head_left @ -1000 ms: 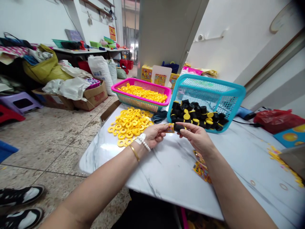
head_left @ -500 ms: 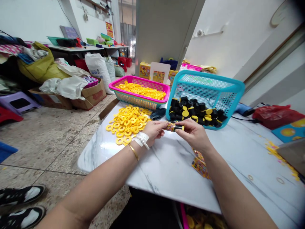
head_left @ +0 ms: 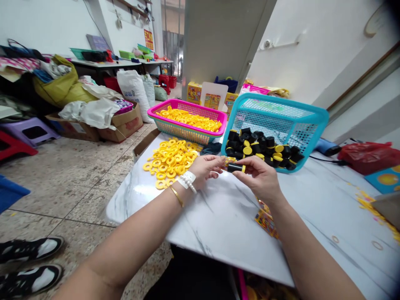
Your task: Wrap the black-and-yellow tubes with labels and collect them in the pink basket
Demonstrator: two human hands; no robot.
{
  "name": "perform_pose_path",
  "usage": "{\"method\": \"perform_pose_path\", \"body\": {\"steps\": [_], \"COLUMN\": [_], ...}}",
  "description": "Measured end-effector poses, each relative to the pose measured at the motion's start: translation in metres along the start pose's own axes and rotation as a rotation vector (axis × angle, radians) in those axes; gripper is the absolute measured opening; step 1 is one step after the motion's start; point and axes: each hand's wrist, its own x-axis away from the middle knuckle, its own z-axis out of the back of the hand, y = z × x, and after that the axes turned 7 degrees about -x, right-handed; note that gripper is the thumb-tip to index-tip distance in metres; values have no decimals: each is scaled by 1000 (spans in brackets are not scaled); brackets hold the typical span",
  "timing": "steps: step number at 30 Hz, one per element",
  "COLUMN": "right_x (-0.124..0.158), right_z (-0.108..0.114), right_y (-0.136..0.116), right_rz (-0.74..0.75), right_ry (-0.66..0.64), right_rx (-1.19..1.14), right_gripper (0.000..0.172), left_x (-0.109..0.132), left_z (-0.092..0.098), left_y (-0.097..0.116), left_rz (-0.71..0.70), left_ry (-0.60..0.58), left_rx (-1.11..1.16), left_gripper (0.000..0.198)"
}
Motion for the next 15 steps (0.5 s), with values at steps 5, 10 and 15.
{"method": "perform_pose_path", "body": {"steps": [5, 10, 15], "right_x": [-3, -5, -2], "right_z": [8, 10, 1], "right_y": [2, 5, 1], "right_rz": [-171, -233, -250], "right_ry": [87, 101, 64], "right_rx": [-249, -442, -347], "right_gripper": [24, 28, 30], "left_x": [-2, -4, -5], "left_z": [5, 6, 5], "left_y": [1, -1, -3], "left_rz": [112, 178, 210], "left_ry": [35, -9, -55], "left_rx": [127, 226, 311], "left_gripper": [17, 8, 8]}}
